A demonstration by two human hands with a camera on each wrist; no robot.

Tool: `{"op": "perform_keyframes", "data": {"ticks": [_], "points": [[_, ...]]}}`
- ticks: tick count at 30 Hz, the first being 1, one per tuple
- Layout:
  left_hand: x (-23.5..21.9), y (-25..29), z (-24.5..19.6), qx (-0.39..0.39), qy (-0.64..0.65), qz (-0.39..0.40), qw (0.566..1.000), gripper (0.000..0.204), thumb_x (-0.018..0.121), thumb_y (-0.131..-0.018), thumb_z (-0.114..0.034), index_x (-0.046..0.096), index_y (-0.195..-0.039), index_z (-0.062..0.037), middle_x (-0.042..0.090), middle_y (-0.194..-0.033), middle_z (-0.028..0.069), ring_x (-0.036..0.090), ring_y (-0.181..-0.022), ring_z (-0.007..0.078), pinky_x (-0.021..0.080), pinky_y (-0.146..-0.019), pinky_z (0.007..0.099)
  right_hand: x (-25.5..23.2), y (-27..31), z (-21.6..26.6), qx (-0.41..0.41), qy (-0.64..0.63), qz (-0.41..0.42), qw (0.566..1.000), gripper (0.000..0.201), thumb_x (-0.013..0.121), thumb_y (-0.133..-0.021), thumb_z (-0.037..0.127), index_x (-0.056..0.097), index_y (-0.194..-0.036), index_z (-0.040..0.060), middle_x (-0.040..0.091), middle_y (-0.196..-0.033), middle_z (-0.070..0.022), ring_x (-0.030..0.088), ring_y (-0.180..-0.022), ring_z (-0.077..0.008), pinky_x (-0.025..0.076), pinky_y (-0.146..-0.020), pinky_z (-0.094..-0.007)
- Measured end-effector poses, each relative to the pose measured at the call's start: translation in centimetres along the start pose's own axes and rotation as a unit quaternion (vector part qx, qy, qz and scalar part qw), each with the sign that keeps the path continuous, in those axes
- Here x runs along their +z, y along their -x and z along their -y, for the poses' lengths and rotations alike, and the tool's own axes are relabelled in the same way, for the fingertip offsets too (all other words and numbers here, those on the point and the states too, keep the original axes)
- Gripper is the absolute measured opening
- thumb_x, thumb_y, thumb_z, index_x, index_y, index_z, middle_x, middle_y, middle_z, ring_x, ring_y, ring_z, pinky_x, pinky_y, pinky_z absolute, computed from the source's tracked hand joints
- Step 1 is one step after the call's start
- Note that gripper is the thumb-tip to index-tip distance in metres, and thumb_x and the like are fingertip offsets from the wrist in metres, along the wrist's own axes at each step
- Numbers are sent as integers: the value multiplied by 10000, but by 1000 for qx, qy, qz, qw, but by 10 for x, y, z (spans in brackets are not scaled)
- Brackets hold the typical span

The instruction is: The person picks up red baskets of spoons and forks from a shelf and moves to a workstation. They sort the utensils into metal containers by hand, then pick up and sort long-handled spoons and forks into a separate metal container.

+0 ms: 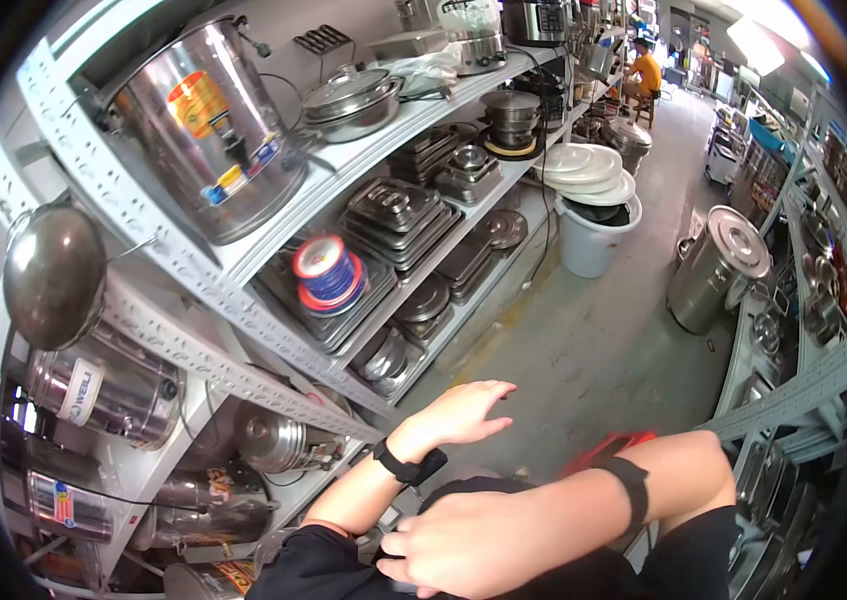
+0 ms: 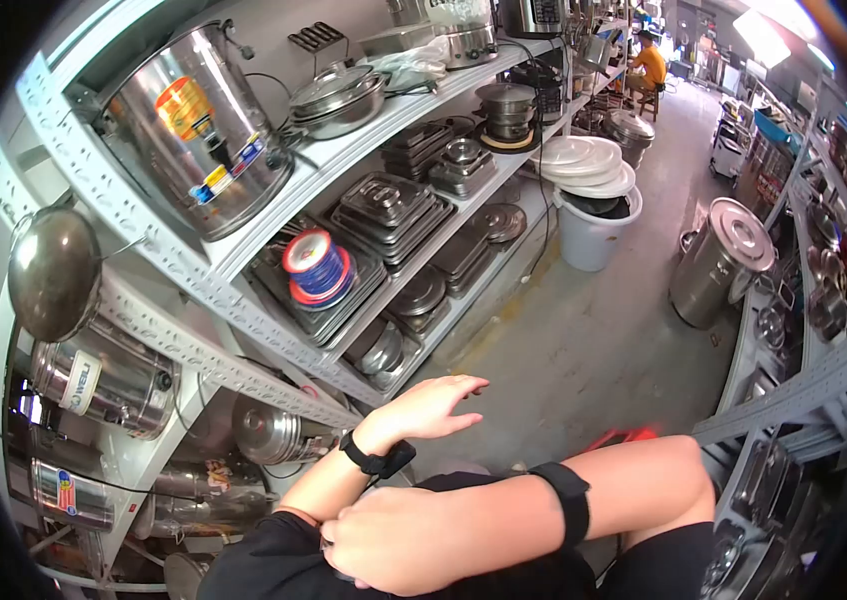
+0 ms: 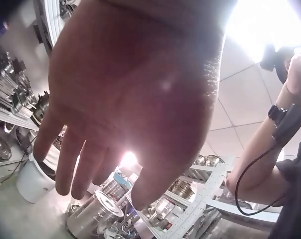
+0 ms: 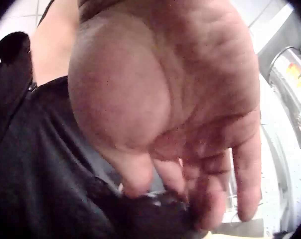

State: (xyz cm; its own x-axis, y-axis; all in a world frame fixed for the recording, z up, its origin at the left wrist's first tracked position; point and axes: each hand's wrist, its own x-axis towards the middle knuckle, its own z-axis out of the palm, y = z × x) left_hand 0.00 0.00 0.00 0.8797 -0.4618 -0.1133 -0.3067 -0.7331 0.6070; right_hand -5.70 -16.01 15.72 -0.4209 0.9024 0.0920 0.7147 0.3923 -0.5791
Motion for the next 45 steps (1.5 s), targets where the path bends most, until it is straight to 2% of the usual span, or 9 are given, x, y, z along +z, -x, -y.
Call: {"op": "perform_keyframes", "data": {"ticks": [2,3,5,10,14,17,24,32,45], "points": [[-6,15,10,-37,-1,-37,999,618,738,-939,-285,542,-1442,16,670,-1352,222,664,-1230,351,531,-1054,430,11,-15,-13,-103,-12,-113,988,250,709,-848,130,663,-977,-79,685,-907,-196,714,-846,-351,573,-734,-458],[19,-73,-4,-17,76,-57,995,618,738,-939,-285,542,-1442,16,670,-1352,222,664,-1230,351,531,-1054,430,-19,49,-45,-56,-53,-60,995,250,709,-848,130,663,-977,-79,685,-907,-196,714,-846,-351,573,-734,-458],[1,-86,31,-41,77,-59,994,607,736,-939,-275,548,-1434,20,680,-1335,220,668,-1221,354,539,-1037,434,-29,46,-81,-27,-23,-90,995,214,717,-832,119,639,-908,-64,654,-822,-182,698,-802,-358,561,-710,-466],[-31,-131,120,-98,47,-99,989,559,717,-943,-296,592,-1391,15,690,-1305,218,660,-1215,383,531,-1044,446,-101,77,-192,-51,-58,-88,993,349,731,-953,312,632,-1162,51,608,-1004,-106,661,-913,-303,564,-753,-417],[-56,-155,214,-141,4,-156,978,498,708,-937,-277,621,-1347,-8,677,-1309,198,641,-1219,392,530,-1033,455,-156,133,-320,125,-186,-208,952,135,819,-899,158,758,-914,38,713,-906,-86,702,-852,-282,568,-759,-374],[-85,-168,276,-220,-26,-185,957,500,717,-926,-273,611,-1346,-24,664,-1310,195,643,-1211,398,538,-1010,477,-153,166,-443,312,-75,-244,915,154,749,-914,108,730,-848,-30,682,-852,-131,672,-773,-313,531,-697,-380],[-127,-212,380,-326,-20,-294,898,831,776,-863,-221,389,-1566,-2,338,-1651,267,491,-1399,467,447,-1161,476,-149,190,-654,439,50,-166,882,534,747,-866,192,614,-1351,12,642,-1325,-218,638,-1190,-417,529,-1009,-482],[-131,-253,427,-453,2,-290,843,1031,788,-836,-185,192,-1666,-51,145,-1723,282,363,-1512,459,416,-1204,449,-181,89,-847,419,-106,-237,870,621,729,-930,383,601,-1367,-40,728,-1188,-241,691,-1105,-431,545,-971,-474],[-91,-299,425,-572,64,-358,735,1151,740,-855,-147,-54,-1686,-80,451,-1579,288,422,-1482,445,408,-1186,523,-190,56,-922,341,-67,-152,925,704,566,-1019,575,583,-1459,25,663,-1325,-261,652,-1197,-430,521,-1006,-479]]}}
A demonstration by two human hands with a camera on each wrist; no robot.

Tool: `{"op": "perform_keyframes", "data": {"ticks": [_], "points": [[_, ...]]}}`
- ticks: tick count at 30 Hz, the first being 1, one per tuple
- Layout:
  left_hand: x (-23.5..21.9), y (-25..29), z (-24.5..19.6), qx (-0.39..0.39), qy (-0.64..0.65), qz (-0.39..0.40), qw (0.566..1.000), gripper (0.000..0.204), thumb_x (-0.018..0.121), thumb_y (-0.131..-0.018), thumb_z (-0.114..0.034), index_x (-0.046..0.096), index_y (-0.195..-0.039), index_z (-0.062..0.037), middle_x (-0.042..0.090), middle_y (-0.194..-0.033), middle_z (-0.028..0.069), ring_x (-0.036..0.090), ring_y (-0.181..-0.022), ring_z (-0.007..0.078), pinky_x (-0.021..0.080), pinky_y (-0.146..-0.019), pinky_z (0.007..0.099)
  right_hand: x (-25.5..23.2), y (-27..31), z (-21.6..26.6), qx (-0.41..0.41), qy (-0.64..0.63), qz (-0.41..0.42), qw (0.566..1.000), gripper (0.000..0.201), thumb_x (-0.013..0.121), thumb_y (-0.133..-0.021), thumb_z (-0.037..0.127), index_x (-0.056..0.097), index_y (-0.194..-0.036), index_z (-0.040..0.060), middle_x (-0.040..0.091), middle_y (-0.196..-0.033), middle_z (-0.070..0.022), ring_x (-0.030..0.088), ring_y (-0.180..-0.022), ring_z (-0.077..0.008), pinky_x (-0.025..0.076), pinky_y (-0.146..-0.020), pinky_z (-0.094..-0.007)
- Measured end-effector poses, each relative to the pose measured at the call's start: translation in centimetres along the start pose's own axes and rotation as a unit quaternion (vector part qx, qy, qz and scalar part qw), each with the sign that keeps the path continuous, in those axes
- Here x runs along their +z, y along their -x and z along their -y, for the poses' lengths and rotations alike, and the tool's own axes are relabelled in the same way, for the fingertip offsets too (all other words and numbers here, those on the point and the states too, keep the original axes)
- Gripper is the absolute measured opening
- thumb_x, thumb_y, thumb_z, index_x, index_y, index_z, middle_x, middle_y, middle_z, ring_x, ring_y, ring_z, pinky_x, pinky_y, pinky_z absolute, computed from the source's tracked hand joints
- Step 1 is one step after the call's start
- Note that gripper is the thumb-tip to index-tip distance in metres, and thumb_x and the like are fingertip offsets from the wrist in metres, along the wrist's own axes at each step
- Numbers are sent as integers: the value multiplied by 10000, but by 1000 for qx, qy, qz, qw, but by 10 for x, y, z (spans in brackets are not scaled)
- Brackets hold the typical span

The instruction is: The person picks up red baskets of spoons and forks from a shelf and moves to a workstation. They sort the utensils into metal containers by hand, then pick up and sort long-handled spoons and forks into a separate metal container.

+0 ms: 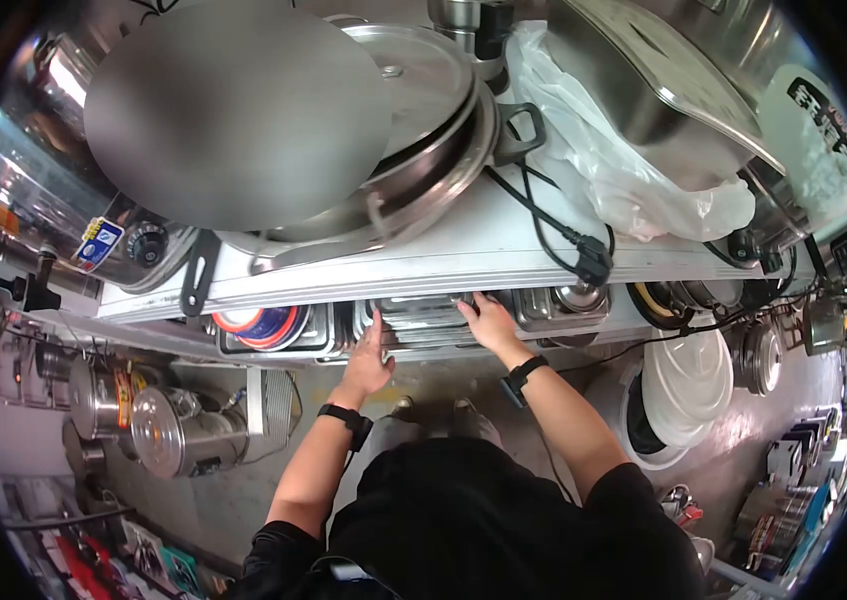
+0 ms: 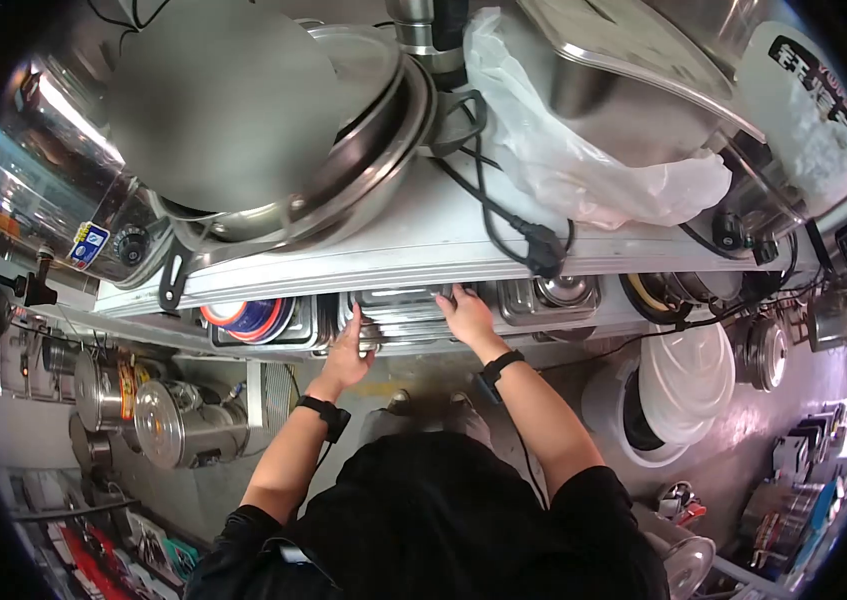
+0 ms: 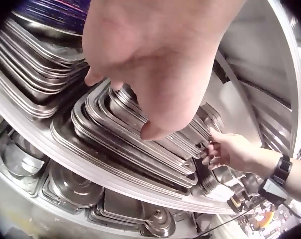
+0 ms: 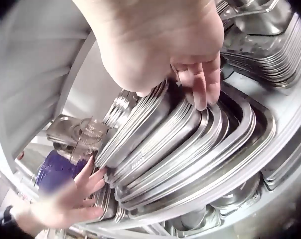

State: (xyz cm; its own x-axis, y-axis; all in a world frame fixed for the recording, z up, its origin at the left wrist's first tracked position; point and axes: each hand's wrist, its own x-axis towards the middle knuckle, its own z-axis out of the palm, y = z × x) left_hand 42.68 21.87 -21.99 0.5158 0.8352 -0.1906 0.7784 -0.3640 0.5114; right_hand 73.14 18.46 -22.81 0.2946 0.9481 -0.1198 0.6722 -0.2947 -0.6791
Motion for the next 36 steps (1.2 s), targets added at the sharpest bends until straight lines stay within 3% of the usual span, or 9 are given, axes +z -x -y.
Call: {"op": "perform_keyframes", "data": {"ticks": [8,10,14,17,19,23,28,30,36], "points": [[-6,38,-45,-100,53,12,993,974,730,-924,-328,168,-1645,9,562,-1462,309,587,-1295,467,496,-1084,486,-12,-2,-29,-69,73,14,995,623,631,-1004,545,608,-1397,62,757,-1121,-212,719,-1035,-415,565,-858,-492],[-45,82,-72,-75,43,20,996,726,733,-921,-335,469,-1518,-17,631,-1392,267,639,-1230,437,521,-1048,494,-27,8,-28,-77,-45,83,992,623,716,-973,467,601,-1422,52,794,-1005,-144,764,-930,-304,573,-826,-414],[-50,173,-56,-135,-3,-54,989,416,707,-898,-251,678,-1251,-32,718,-1197,197,675,-1138,391,556,-971,485,-23,-7,-76,-146,-120,173,967,423,731,-970,158,629,-1337,-24,781,-1127,-184,752,-1047,-263,567,-928,-373],[-39,254,-48,-202,-33,-161,965,166,669,-893,-179,687,-948,-24,717,-1003,166,685,-1016,386,568,-874,504,-21,2,-63,-228,-69,183,954,174,740,-954,93,695,-1045,-49,742,-925,-141,711,-862,-201,582,-809,-351],[-26,306,-57,-234,-21,-244,941,160,653,-881,-175,707,-909,-27,732,-978,170,707,-970,392,577,-847,510,-10,15,-29,-317,60,150,935,269,761,-922,164,653,-802,-51,640,-717,-162,613,-648,-264,486,-631,-433],[13,415,-67,-335,5,-304,892,215,670,-938,-238,717,-919,-29,731,-978,160,701,-968,389,565,-856,521,59,64,74,-446,55,271,851,382,734,-931,185,577,-687,-64,533,-663,-222,555,-620,-398,415,-624,-516],[62,556,-82,-475,72,-263,837,241,676,-953,-264,727,-932,-29,717,-967,153,687,-1004,384,564,-866,510,153,190,220,-649,99,355,666,269,627,-998,142,594,-829,-65,583,-914,-269,580,-874,-498,468,-784,-534],[97,605,-89,-472,53,-410,779,276,657,-976,-272,702,-885,-15,696,-972,160,672,-998,391,554,-879,501,196,242,259,-720,39,350,599,205,588,-1008,109,564,-910,-70,561,-951,-281,566,-895,-510,468,-791,-546],[146,722,-130,-590,116,-460,654,216,624,-997,-204,630,-1071,-1,611,-1143,192,645,-1050,397,545,-872,518,230,406,360,-701,88,482,519,177,621,-982,89,556,-895,-50,566,-956,-261,576,-897,-494,481,-786,-527]]}}
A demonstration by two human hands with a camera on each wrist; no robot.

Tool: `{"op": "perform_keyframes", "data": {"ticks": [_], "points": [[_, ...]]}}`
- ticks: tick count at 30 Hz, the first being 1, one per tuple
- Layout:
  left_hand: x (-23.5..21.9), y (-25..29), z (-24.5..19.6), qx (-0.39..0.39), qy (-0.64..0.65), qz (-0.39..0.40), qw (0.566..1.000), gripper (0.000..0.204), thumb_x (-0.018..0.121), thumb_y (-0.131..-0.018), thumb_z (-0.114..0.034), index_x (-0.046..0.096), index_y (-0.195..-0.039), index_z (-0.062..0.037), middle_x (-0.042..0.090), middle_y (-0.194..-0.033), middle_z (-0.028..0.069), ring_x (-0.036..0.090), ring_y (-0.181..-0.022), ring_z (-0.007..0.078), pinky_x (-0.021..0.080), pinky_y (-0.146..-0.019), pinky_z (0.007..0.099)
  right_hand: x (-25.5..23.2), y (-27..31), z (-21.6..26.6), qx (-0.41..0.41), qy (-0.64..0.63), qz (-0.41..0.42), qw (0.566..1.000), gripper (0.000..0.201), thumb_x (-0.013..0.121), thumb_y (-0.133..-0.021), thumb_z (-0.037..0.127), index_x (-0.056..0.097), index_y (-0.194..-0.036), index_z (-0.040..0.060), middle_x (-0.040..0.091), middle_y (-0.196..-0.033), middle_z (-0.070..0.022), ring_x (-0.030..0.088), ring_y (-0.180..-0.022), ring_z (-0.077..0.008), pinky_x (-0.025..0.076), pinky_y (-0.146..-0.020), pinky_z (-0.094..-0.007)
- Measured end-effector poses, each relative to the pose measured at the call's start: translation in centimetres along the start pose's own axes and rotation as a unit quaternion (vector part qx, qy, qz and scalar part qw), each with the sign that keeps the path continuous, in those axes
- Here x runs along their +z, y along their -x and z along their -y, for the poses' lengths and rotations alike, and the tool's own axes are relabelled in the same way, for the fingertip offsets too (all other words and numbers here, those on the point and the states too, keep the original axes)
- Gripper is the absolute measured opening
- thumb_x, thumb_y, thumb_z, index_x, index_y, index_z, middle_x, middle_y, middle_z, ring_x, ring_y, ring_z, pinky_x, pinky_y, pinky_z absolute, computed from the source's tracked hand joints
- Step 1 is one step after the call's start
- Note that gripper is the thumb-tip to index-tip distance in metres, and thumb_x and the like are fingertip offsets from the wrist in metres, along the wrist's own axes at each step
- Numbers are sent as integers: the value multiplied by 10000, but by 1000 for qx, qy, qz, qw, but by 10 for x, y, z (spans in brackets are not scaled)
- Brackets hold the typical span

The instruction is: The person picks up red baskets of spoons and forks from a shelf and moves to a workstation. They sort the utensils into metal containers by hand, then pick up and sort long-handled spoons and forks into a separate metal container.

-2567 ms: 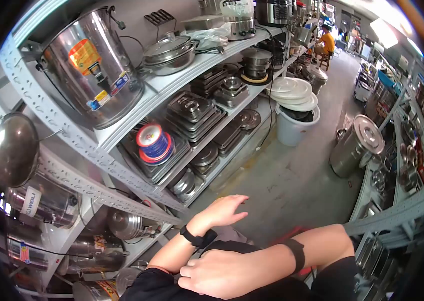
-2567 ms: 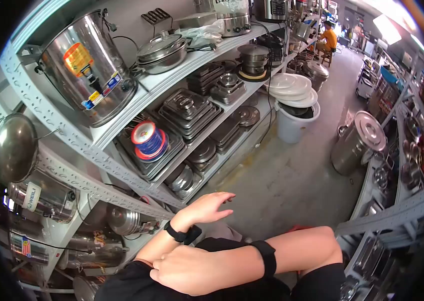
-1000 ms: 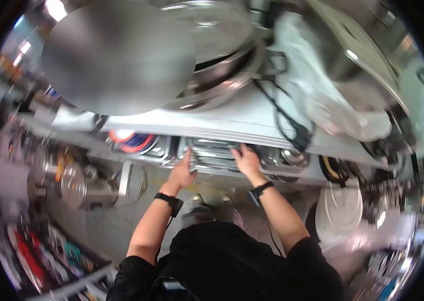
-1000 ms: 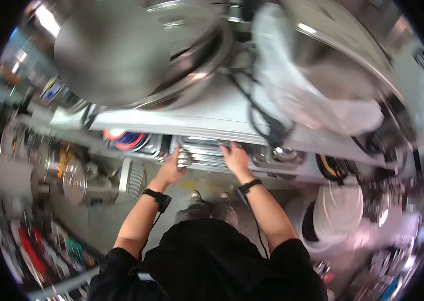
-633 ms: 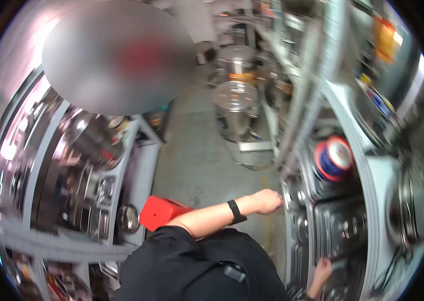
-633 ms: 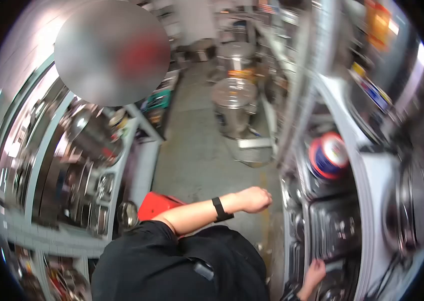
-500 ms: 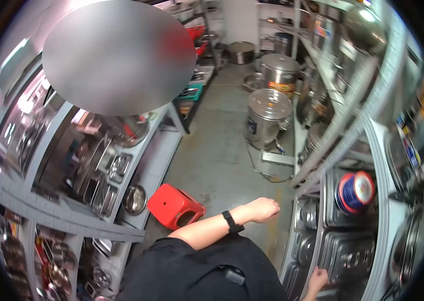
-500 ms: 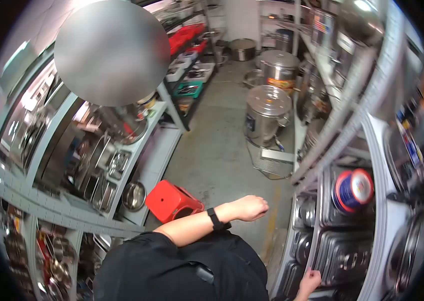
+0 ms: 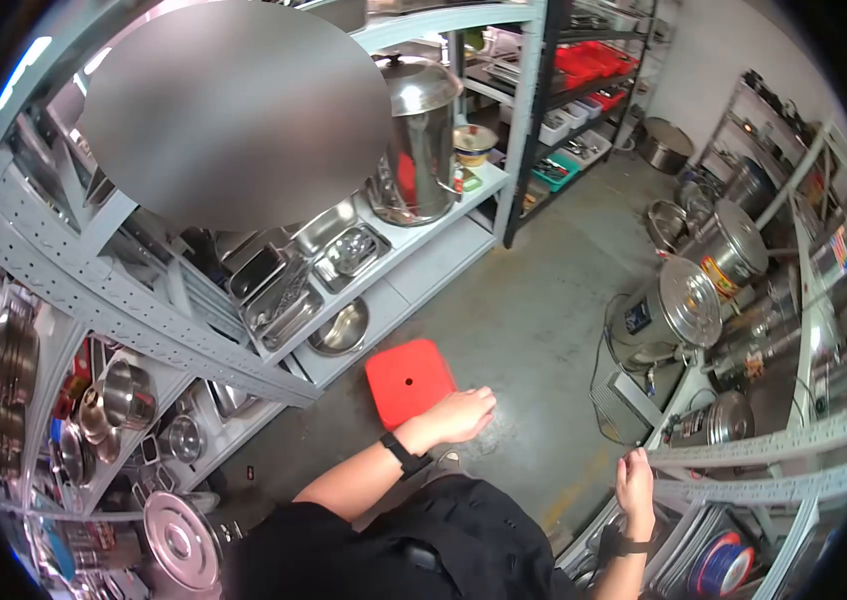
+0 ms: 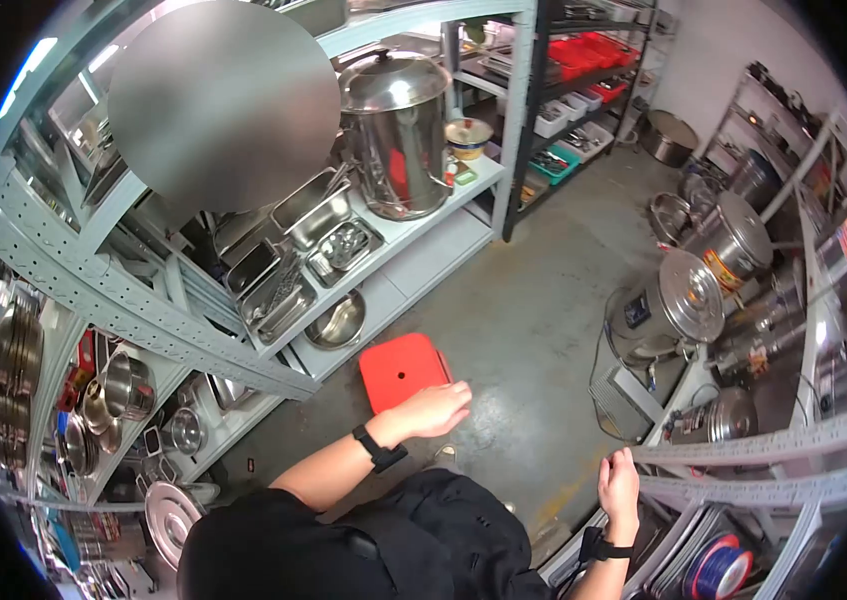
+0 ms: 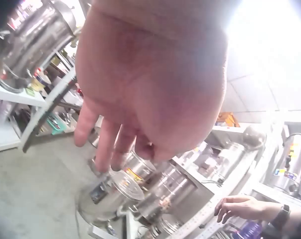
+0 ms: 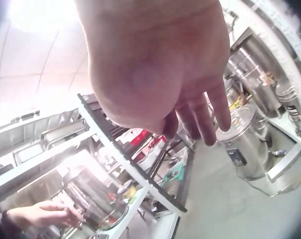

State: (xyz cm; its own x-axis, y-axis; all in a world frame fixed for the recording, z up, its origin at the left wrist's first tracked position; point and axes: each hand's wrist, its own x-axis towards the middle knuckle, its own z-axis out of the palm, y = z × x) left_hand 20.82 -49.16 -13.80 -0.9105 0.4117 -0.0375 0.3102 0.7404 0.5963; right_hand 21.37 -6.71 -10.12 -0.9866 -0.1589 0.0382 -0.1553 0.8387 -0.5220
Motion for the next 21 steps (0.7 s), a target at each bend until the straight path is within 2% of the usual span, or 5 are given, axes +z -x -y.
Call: {"op": "perform_keyframes", "data": {"ticks": [8,12,16,17,21], "points": [[-13,5,69,-48,53,-34,997,250,674,-976,-260,705,-910,-21,710,-907,197,683,-859,421,553,-758,523,35,-99,-19,-70,84,136,985,388,743,-918,267,593,-713,-26,579,-759,-263,603,-757,-486,469,-652,-536],[-12,-38,75,-69,98,-27,992,245,597,-1040,-236,676,-1072,-7,662,-1216,176,659,-1059,389,545,-895,488,57,-151,-46,-42,37,21,998,398,755,-896,220,588,-684,-73,586,-746,-292,594,-752,-503,430,-666,-560],[-24,-103,77,-75,45,-7,996,286,612,-1010,-194,598,-1242,-27,566,-1403,175,629,-1177,395,546,-948,496,54,-200,-88,-80,-8,4,997,328,721,-836,57,642,-1148,-6,662,-1035,-281,656,-890,-460,493,-738,-516],[-25,-124,77,-56,18,-37,998,328,620,-995,-174,563,-1286,-34,544,-1424,169,618,-1211,395,548,-959,506,24,-214,-64,93,-27,137,986,565,691,-803,-5,555,-1350,28,631,-1257,-277,658,-1041,-457,519,-856,-504],[-39,-229,68,-41,-58,1,997,430,644,-977,-190,554,-1373,-46,549,-1468,148,599,-1281,379,542,-1024,487,6,-256,-141,82,42,84,992,683,759,-789,92,535,-1432,41,666,-1291,-234,644,-1193,-439,536,-1001,-491]]}}
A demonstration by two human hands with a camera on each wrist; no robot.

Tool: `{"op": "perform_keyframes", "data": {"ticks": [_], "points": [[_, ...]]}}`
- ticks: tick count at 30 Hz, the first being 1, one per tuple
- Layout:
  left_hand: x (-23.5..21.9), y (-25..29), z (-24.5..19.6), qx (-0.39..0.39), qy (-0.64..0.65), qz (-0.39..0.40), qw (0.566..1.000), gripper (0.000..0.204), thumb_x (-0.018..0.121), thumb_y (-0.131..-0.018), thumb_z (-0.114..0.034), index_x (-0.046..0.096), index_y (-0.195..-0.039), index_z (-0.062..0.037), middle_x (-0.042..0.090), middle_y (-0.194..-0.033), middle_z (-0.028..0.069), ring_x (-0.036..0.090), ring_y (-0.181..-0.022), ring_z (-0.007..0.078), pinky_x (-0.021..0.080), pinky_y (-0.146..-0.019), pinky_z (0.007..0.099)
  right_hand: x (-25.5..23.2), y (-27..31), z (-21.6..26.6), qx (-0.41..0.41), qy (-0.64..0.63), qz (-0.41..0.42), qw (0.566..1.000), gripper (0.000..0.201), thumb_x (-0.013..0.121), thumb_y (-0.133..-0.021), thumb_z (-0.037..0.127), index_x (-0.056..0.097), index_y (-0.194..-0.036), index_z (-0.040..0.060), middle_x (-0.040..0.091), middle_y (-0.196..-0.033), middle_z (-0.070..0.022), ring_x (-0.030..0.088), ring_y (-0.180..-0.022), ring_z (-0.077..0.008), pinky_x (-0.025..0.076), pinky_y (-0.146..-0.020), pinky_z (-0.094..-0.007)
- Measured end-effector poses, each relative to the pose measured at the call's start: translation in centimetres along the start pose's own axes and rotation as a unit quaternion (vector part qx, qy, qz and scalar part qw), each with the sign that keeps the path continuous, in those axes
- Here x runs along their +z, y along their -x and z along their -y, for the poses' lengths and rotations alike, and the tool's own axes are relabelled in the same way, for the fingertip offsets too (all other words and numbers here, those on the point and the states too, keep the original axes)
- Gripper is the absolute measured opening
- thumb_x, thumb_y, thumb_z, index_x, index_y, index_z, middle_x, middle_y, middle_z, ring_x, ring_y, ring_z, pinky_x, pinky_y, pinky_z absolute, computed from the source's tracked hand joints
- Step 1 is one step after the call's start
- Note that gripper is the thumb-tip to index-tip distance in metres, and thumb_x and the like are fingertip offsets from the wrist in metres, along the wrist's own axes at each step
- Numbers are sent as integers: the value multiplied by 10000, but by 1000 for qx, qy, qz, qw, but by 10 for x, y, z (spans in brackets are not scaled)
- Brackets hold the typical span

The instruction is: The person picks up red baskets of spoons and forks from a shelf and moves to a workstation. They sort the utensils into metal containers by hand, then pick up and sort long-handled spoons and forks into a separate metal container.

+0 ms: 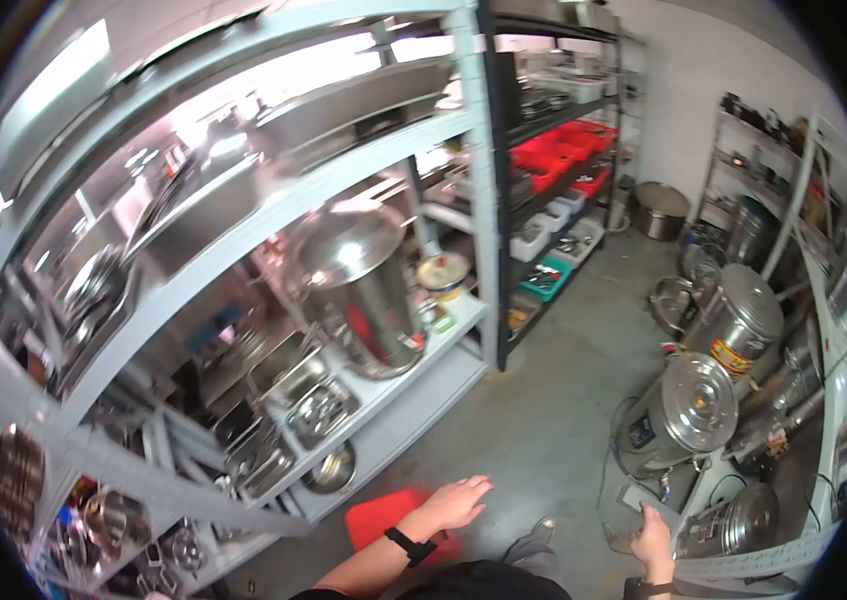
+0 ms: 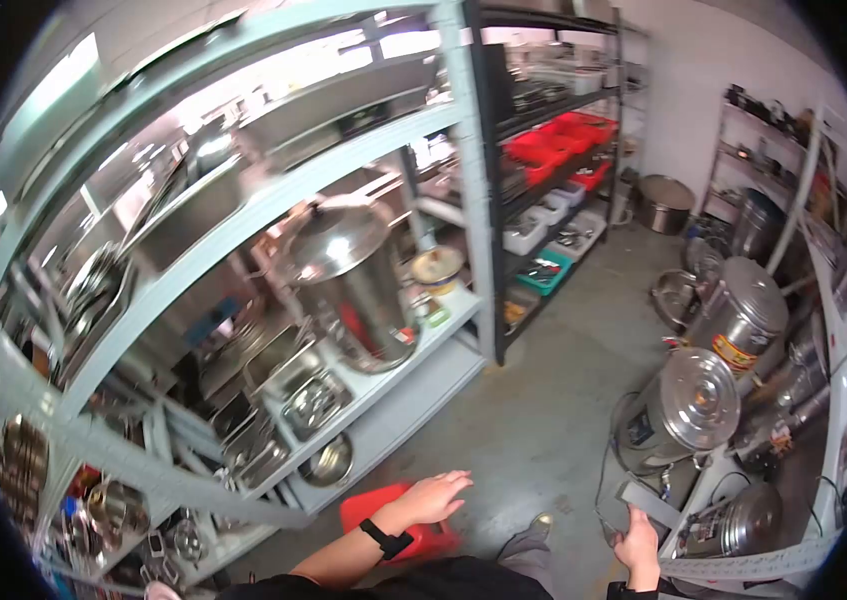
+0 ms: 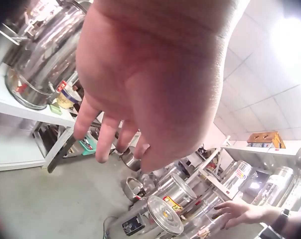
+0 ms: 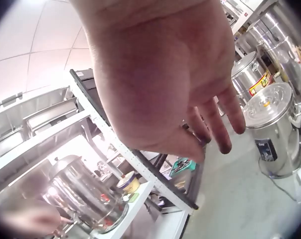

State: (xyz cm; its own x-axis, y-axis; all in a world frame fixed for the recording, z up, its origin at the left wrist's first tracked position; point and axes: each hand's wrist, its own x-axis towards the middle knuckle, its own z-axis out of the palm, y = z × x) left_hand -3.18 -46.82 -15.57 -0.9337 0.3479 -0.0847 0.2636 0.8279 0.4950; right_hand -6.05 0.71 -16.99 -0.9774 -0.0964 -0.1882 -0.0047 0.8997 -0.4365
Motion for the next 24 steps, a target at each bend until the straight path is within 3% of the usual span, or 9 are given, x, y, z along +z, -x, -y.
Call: {"op": "perform_keyframes", "data": {"ticks": [4,6,9,12,19,24], "points": [[-16,-106,-38,38,0,8,999,396,649,-977,-207,590,-1332,-40,590,-1422,146,611,-1267,374,542,-1021,486,-41,-49,-63,15,30,-20,999,649,787,-783,137,583,-1392,41,709,-1215,-219,669,-1150,-427,548,-983,-483],[-30,-157,-59,53,19,-10,998,370,650,-979,-222,617,-1296,-34,631,-1352,146,628,-1238,367,544,-1014,484,-71,-77,-70,21,-19,-47,998,526,778,-761,115,674,-1268,24,730,-1157,-211,706,-1048,-407,561,-929,-481],[-45,-221,-75,58,-10,-23,998,361,649,-978,-227,629,-1284,-37,653,-1298,153,644,-1199,369,546,-1004,477,-97,-131,-87,9,32,-32,999,433,783,-805,156,708,-1213,33,750,-1100,-197,711,-1065,-393,566,-939,-490],[-60,-270,-80,45,4,-34,998,339,653,-973,-230,650,-1253,-39,681,-1247,155,655,-1174,368,545,-999,477,-127,-186,-71,4,-6,-55,998,363,778,-820,171,739,-1162,57,758,-1075,-194,720,-1014,-391,575,-905,-484],[-83,-387,-29,-4,-19,-53,998,339,656,-964,-239,677,-1242,-47,718,-1205,165,664,-1178,364,543,-1001,468,-136,-337,-75,-43,-53,-95,993,319,762,-835,155,754,-1135,50,763,-985,-189,744,-878,-364,586,-832,-463],[-97,-496,31,-17,-11,-47,999,337,658,-965,-254,676,-1236,-55,724,-1200,165,672,-1159,366,549,-986,473,-158,-439,-66,-8,-56,-86,995,270,756,-843,156,765,-1094,57,773,-936,-157,752,-845,-322,596,-807,-438]]}}
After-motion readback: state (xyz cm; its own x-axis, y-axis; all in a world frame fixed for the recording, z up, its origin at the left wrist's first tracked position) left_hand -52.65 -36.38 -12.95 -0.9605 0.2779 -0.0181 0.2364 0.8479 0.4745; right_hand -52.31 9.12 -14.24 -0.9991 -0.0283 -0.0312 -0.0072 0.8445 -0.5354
